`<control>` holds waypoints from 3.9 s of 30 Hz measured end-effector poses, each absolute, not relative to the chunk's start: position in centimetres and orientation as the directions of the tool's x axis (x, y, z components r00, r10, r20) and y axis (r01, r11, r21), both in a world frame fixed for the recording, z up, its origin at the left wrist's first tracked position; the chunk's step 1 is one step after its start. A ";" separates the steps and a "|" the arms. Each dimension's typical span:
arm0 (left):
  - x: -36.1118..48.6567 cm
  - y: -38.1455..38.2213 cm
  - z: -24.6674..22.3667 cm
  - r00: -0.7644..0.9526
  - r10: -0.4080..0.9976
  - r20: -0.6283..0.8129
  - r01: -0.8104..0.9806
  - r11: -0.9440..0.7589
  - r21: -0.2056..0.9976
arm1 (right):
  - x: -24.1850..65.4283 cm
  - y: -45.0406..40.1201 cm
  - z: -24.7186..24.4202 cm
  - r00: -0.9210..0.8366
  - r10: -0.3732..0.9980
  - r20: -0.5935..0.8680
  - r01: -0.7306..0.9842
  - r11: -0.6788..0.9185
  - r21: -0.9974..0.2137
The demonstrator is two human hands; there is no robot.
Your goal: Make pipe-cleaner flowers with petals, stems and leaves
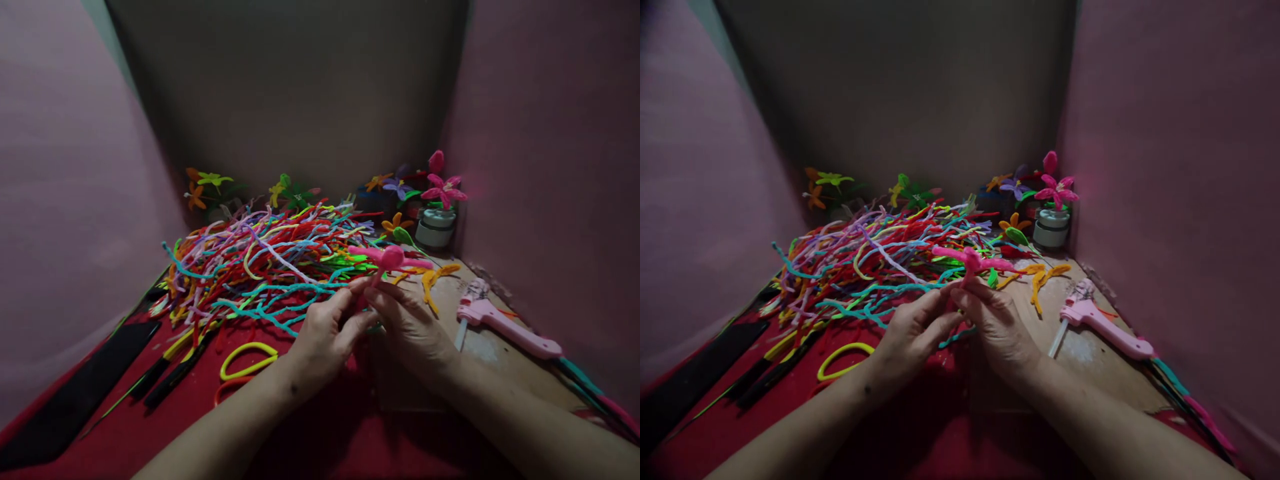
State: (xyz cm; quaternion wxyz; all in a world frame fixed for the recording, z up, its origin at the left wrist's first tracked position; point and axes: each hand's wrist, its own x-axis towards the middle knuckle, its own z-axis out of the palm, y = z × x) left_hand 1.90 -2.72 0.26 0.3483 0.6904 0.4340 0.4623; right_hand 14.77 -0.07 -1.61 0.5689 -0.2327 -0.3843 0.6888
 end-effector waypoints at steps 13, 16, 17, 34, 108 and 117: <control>1.7 -2.9 -0.3 0.209 0.809 0.549 0.626 -0.542 0.561 | 14.9 0.1 -1.9 -0.386 0.901 0.198 -0.541 -0.047 -0.840; 1.9 -3.0 0.6 0.158 0.889 0.430 0.515 -0.446 0.732 | 15.1 0.1 -1.5 -0.447 0.873 0.197 -0.546 -0.092 -0.833; 2.0 -3.0 0.9 0.145 0.910 0.389 0.461 -0.410 0.787 | 15.1 0.1 -1.3 -0.462 0.867 0.187 -0.543 -0.109 -0.832; 1.7 -2.5 1.6 0.363 0.930 -0.060 -0.279 0.170 0.945 | 15.6 0.8 -1.3 -0.443 0.877 0.188 -0.506 -0.071 -0.860; 1.0 -2.4 1.6 0.517 0.851 -0.090 -0.353 0.308 0.883 | 15.4 0.2 -1.5 -0.392 0.888 0.239 -0.470 0.030 -0.882; 1.5 -2.6 0.8 0.280 0.939 0.198 0.247 -0.270 0.931 | 15.1 0.3 -1.4 -0.333 0.910 0.245 -0.508 0.046 -0.860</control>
